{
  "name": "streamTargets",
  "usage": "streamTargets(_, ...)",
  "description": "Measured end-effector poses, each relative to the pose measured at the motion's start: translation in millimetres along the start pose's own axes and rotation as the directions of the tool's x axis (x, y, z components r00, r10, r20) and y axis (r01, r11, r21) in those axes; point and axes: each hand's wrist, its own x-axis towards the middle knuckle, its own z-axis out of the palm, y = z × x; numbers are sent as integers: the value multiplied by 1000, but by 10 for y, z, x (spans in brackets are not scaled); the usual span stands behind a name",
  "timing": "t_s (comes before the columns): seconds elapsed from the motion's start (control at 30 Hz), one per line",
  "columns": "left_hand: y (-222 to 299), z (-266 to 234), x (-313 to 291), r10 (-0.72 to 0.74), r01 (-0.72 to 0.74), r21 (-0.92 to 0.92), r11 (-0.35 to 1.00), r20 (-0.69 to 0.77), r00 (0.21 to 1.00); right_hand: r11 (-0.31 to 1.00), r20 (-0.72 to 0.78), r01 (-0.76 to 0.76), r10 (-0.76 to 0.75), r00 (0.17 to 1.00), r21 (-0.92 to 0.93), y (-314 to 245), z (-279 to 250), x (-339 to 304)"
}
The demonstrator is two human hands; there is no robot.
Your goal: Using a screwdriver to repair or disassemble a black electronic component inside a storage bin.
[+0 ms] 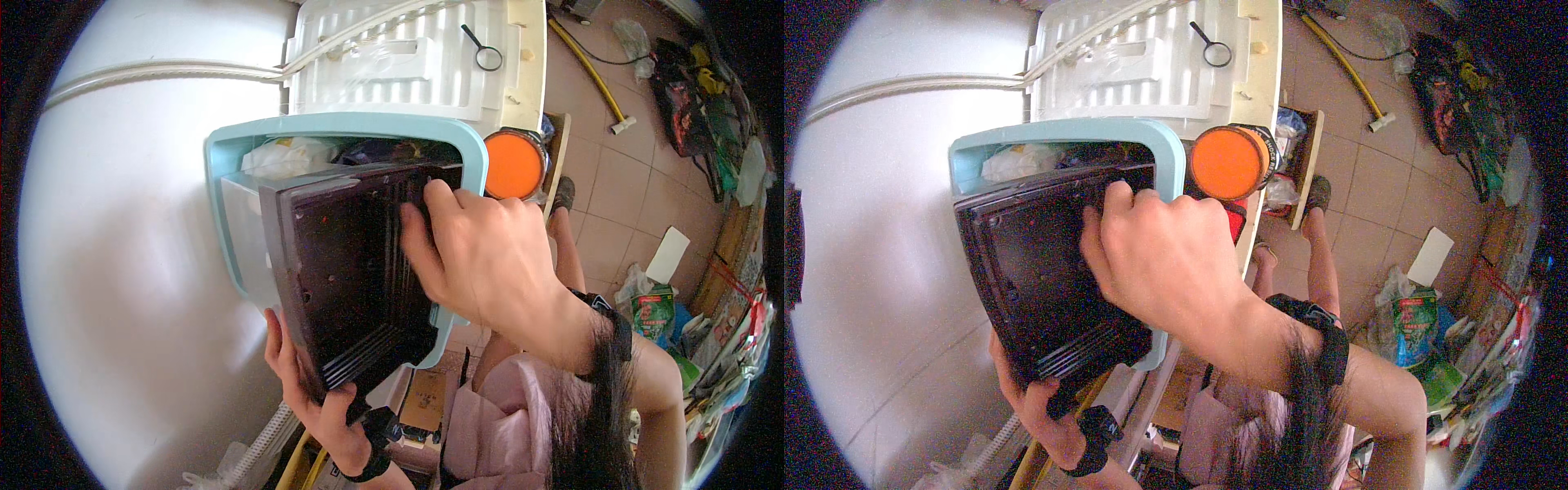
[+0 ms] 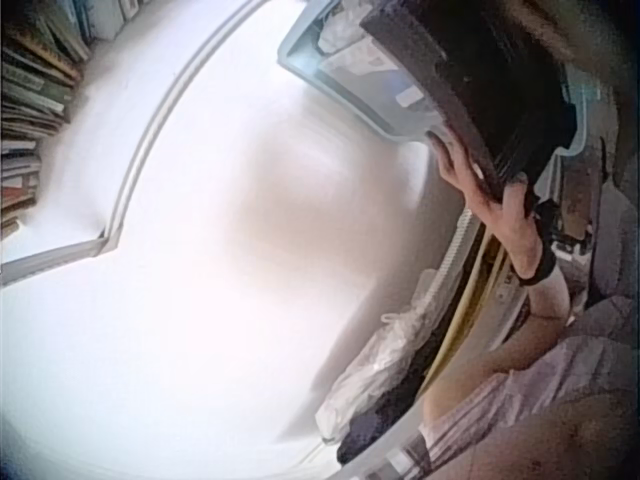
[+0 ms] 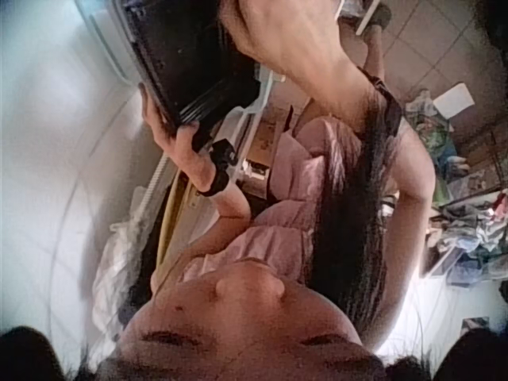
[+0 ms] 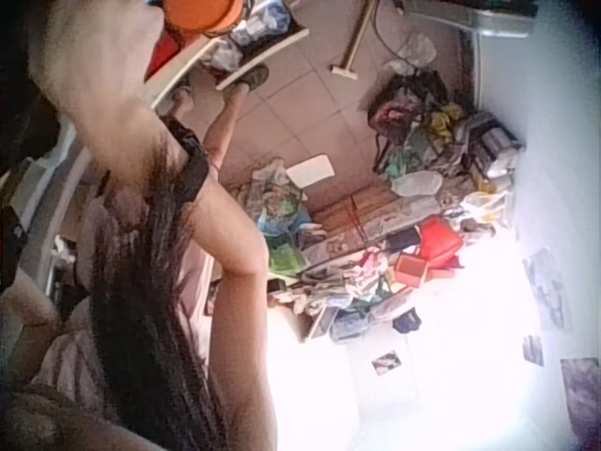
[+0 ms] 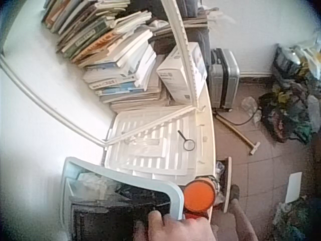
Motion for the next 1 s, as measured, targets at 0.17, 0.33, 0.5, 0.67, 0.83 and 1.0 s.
streamTargets(0.17, 21, 1, 11, -4, 4, 38, 999, 1, 1000, 999, -70, 20, -18, 997, 35, 27, 50, -10)
streamTargets(0.33, -2, -16, 9, 14, -15, 61, 998, 15, 1000, 992, -74, 17, -8, 997, 123, 27, 28, -19)
streamTargets(0.5, 1, -3, 9, 9, -10, 47, 999, 7, 1000, 981, 9, -33, 32, 999, 192, -10, -10, 9)
streamTargets(0.67, -4, 2, 7, 7, -7, 37, 999, -4, 1000, 975, -66, 5, 10, 998, 224, 12, 39, 17)
streamTargets(0.83, 13, -9, 8, 18, -18, 57, 998, -1, 1000, 976, -80, 2, 16, 997, 219, 1, 45, 0)
streamTargets(1.0, 22, -15, -2, -33, 33, 55, 998, 1, 999, 977, -91, -1, 21, 996, 212, 0, 54, -9)
